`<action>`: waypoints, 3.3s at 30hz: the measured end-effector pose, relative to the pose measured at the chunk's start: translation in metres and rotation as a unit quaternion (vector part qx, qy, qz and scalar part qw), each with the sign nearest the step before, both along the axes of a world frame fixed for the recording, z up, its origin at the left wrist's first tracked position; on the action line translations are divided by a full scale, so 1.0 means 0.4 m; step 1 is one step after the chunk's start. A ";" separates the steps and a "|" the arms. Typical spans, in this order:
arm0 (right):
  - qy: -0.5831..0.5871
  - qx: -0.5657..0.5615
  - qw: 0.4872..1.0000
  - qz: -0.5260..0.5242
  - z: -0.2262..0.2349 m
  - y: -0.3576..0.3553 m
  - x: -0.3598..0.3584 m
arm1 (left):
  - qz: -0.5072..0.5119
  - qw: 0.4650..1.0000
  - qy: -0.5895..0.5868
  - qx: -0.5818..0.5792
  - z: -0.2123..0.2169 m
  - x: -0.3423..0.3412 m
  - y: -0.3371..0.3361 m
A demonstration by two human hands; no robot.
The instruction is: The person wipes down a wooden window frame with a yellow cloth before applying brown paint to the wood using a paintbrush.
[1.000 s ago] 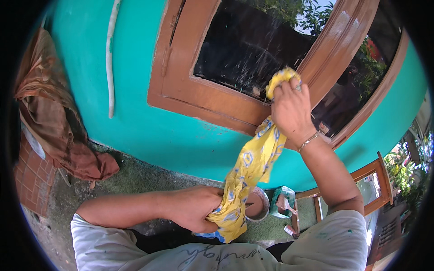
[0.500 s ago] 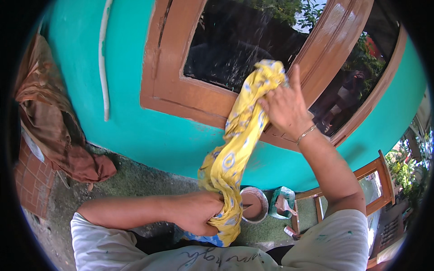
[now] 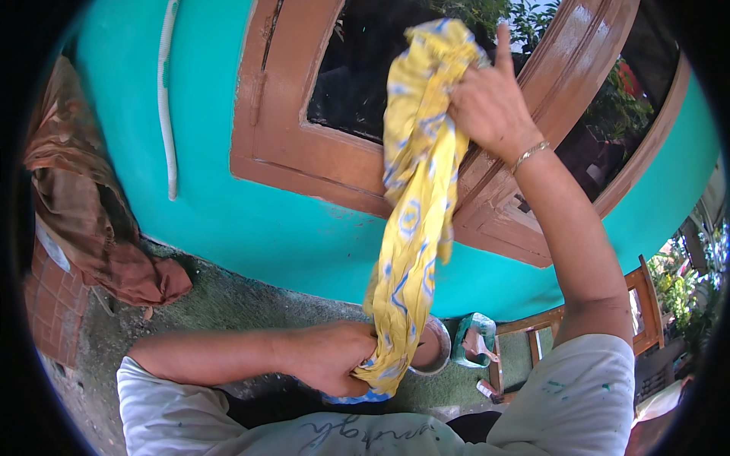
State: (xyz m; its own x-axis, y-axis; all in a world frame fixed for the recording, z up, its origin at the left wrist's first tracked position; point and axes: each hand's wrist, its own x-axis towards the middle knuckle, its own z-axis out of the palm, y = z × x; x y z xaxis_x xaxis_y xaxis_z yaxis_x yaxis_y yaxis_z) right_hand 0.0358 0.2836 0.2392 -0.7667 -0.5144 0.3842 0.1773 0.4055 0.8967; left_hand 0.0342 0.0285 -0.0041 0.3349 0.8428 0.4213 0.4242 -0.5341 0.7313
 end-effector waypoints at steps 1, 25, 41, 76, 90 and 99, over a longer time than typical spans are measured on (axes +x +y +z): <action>0.045 -0.005 0.998 0.038 0.024 -0.005 -0.018 | 0.007 1.000 -0.025 0.013 0.005 0.002 0.002; -0.072 -0.089 0.986 -0.119 -0.146 -0.091 -0.114 | -0.018 0.998 0.036 -0.043 0.037 0.021 -0.017; 0.134 -0.042 0.979 -0.146 -0.139 0.009 0.018 | 0.021 0.999 0.004 0.050 0.064 -0.013 0.029; 0.113 -0.143 0.981 -0.059 -0.145 0.032 0.059 | 0.026 0.999 -0.006 0.033 0.047 0.021 0.012; 0.088 -0.138 0.981 -0.108 -0.138 0.011 0.070 | 0.007 0.999 0.003 0.041 0.049 0.024 0.006; 0.016 -0.201 0.968 -0.147 -0.262 -0.055 0.107 | 0.036 0.998 0.024 0.040 0.076 0.007 -0.016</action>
State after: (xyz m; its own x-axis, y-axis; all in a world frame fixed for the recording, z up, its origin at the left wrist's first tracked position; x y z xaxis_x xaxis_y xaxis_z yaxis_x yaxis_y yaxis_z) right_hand 0.0785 0.2616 0.1345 -0.8419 -0.0802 0.5336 0.3624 0.6487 0.6693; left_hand 0.0371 0.0219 0.0265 0.2951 0.8301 0.4732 0.4969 -0.5563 0.6660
